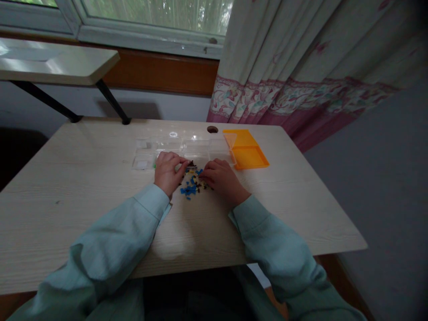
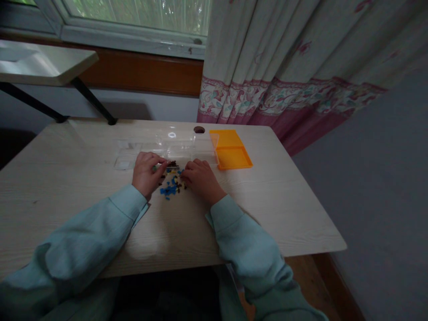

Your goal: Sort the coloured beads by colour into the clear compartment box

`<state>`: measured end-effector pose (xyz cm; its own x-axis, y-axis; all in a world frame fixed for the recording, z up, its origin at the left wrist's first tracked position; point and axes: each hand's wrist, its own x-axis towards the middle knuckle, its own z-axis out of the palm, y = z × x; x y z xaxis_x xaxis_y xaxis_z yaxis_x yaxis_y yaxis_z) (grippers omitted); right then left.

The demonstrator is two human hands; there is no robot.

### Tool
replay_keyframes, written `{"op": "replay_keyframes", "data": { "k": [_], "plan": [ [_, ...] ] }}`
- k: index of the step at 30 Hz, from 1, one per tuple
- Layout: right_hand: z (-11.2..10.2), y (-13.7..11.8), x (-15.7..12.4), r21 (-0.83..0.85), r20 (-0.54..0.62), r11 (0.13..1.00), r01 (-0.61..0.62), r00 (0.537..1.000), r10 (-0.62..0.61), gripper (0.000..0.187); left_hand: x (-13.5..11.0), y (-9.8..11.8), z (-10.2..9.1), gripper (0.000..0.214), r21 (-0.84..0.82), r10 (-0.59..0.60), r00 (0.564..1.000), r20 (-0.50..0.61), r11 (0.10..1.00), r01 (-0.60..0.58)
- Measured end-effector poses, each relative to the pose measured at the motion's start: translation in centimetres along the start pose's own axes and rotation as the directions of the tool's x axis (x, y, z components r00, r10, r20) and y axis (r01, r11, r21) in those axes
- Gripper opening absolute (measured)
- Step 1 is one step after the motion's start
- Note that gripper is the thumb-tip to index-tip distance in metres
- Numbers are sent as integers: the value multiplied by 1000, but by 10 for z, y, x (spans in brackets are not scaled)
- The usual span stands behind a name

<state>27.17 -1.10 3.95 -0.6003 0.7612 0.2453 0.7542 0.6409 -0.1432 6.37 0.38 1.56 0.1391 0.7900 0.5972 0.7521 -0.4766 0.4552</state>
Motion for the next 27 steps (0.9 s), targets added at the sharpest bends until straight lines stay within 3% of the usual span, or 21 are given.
{"op": "replay_keyframes", "data": {
  "k": [13,22,27],
  "plan": [
    [4,-1,2,82,-3,994,-78,997,78,8,0,1,1,21,9,-29,1000,-2,1000,29],
    [12,6,2,222,-170,967,-123,972,163,10,-1,-2,2,21,-9,25,1000,9,1000,-25],
    [5,9,1,182,-103,979,-91,988,111,10,-1,1,-1,21,-19,42,999,12,999,-42]
  ]
}}
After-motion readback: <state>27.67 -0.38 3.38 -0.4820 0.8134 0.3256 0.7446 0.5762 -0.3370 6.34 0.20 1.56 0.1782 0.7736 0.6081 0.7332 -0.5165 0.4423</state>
